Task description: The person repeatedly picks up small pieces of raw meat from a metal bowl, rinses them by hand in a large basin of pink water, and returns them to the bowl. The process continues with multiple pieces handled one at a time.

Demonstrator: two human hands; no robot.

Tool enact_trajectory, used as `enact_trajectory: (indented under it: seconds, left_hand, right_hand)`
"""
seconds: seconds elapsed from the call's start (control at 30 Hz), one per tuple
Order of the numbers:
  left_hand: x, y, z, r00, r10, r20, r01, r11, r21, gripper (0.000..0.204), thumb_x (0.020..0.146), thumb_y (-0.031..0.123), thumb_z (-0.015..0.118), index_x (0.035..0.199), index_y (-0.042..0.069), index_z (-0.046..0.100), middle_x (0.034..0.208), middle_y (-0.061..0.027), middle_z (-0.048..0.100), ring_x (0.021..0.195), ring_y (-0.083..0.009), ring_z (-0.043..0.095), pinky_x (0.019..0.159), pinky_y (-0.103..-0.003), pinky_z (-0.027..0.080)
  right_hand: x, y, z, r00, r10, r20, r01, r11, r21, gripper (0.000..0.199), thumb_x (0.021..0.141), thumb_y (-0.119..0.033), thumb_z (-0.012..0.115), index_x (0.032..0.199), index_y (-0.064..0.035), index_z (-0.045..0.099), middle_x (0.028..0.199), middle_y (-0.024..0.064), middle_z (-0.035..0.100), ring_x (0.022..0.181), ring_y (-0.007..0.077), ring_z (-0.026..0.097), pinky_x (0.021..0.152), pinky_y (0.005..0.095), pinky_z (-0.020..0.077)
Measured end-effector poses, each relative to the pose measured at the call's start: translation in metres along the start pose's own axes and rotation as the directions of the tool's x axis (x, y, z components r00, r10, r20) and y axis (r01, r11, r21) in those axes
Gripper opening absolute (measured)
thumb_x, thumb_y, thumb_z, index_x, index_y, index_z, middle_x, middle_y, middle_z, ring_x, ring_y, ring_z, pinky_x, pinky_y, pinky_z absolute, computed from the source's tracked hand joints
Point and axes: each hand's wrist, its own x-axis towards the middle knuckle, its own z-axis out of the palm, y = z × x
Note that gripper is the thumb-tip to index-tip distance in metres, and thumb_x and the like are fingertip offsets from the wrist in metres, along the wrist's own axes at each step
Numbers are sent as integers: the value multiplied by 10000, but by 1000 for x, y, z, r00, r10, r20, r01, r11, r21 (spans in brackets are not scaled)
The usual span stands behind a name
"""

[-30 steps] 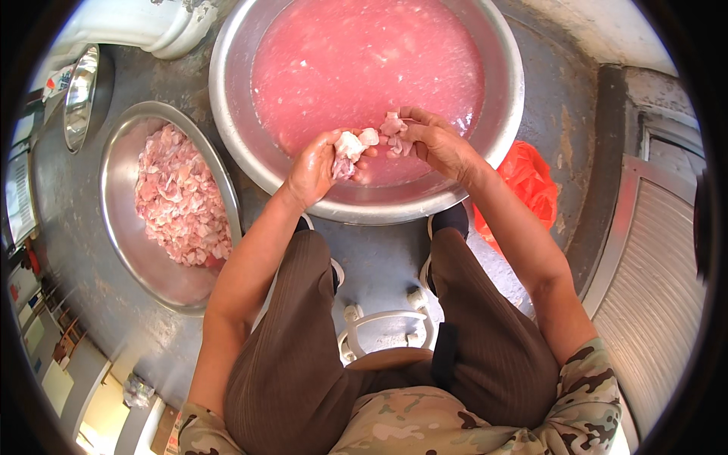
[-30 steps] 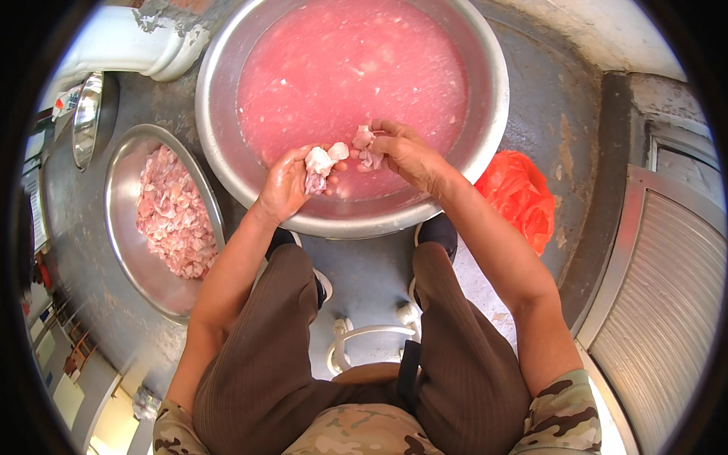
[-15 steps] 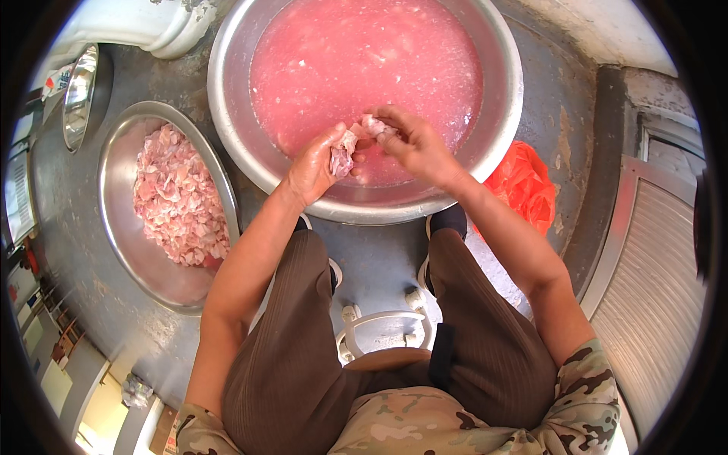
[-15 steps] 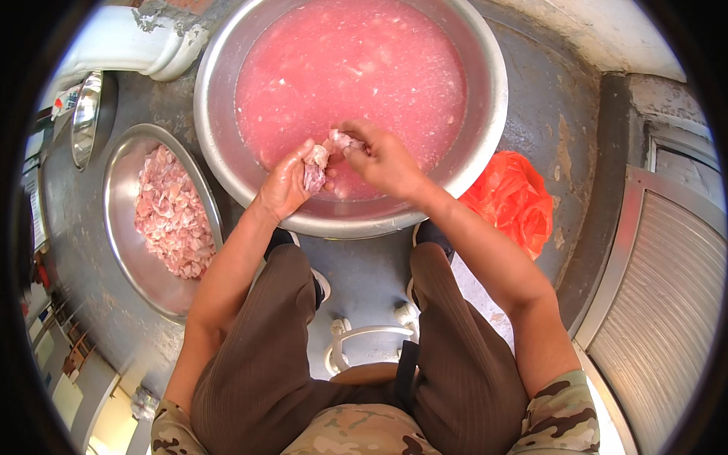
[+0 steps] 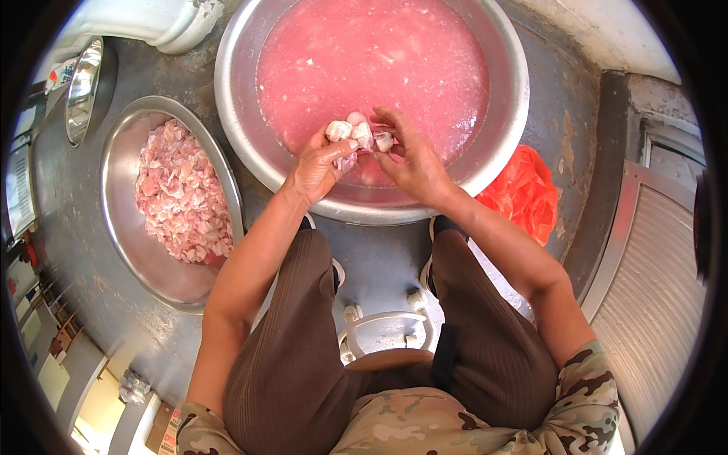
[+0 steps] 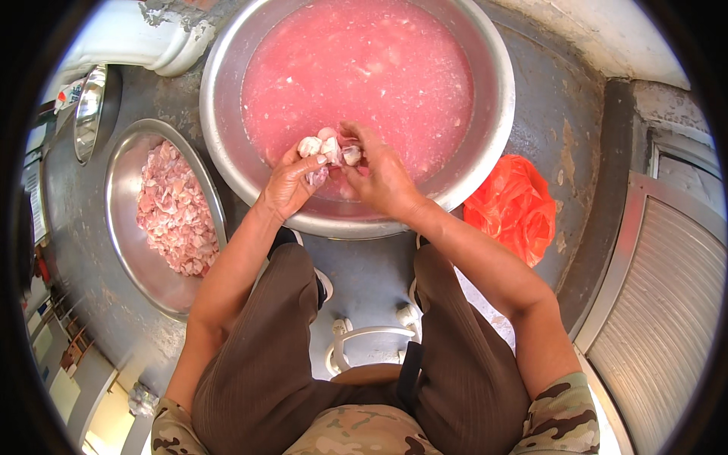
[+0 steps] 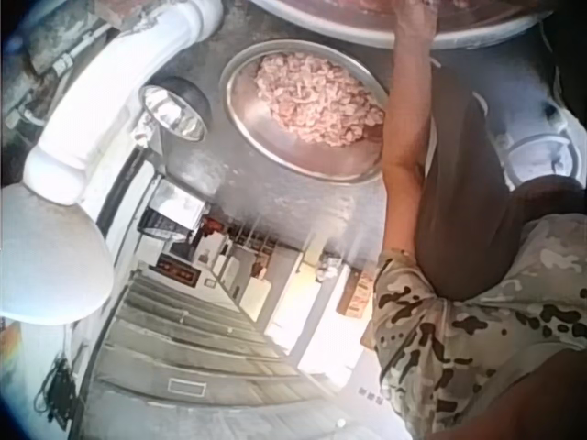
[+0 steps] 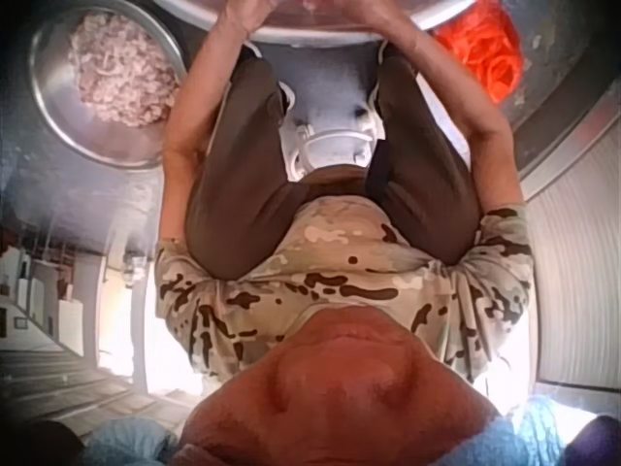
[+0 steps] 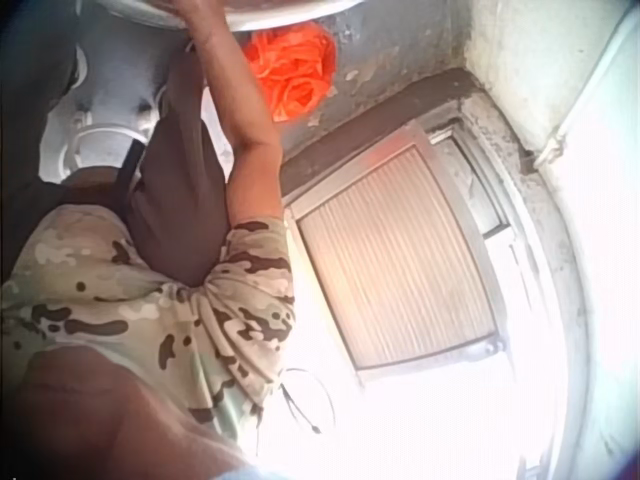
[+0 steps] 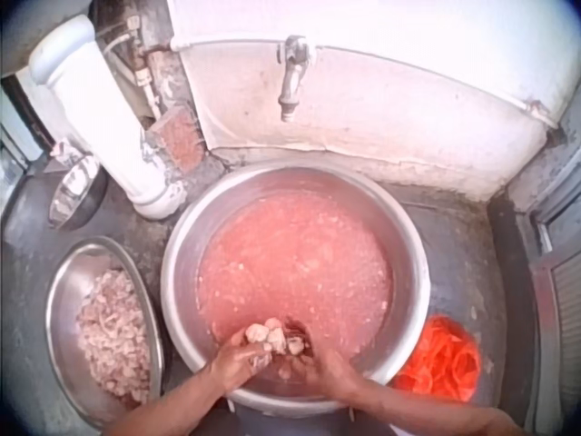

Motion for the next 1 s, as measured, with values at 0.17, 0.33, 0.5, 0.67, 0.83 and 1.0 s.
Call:
enact_trajectory:
  seconds: [0.17, 0.33, 0.5, 0.67, 0.83, 1.0]
  left_hand:
    - [0, -9, -4, 990, 139, 36, -143, 977, 161, 342, 798, 5, 633, 1109, 47, 498, 1043, -52, 582, 926, -126, 564, 778, -263, 455]
    - [1, -9, 1, 991, 128, 43, -134, 972, 192, 339, 800, 19, 640, 1103, 56, 491, 1042, -51, 575, 918, -117, 552, 768, -256, 437]
    - [-2, 1, 7, 998, 46, 50, -49, 996, 76, 351, 804, 14, 629, 1117, 66, 479, 1044, -54, 563, 922, -120, 549, 773, -262, 434]
    - [-3, -6, 5, 991, 117, 60, -126, 978, 165, 354, 802, -9, 606, 1124, 69, 482, 1045, -36, 545, 932, -114, 540, 781, -250, 426]
    - [0, -6, 2, 994, 92, 66, -99, 987, 124, 374, 794, -23, 597, 1139, 63, 482, 1030, -34, 551, 942, -126, 545, 816, -258, 431]
    - [6, -7, -10, 995, 87, 51, -89, 995, 51, 370, 802, -27, 571, 1159, 27, 489, 1087, -85, 572, 996, -169, 564, 867, -284, 442]
  right_hand:
    - [1, 7, -3, 963, 254, 85, -268, 904, 333, 343, 830, -25, 593, 1159, 17, 507, 1027, 92, 594, 915, 137, 579, 719, 287, 484]
    - [6, 7, -8, 893, 436, 112, -445, 818, 364, 210, 824, -77, 646, 1005, 17, 597, 885, 57, 618, 792, 99, 576, 636, 245, 468]
    - [6, 2, -2, 930, 366, 28, -356, 879, 316, 186, 829, -90, 657, 977, 2, 592, 871, 43, 607, 754, 89, 566, 619, 232, 465]
    - [5, 6, -2, 915, 393, 85, -393, 828, 401, 142, 868, -137, 629, 955, -40, 573, 871, 22, 595, 781, 96, 560, 681, 244, 474]
    - [6, 14, -6, 835, 514, 196, -493, 542, 680, 173, 868, -71, 567, 1022, 7, 560, 883, 66, 588, 740, 134, 584, 664, 254, 519]
    - [8, 3, -22, 831, 457, 317, -499, 362, 787, 288, 878, 7, 468, 1159, 63, 451, 1138, 175, 528, 1054, 238, 552, 849, 336, 528]
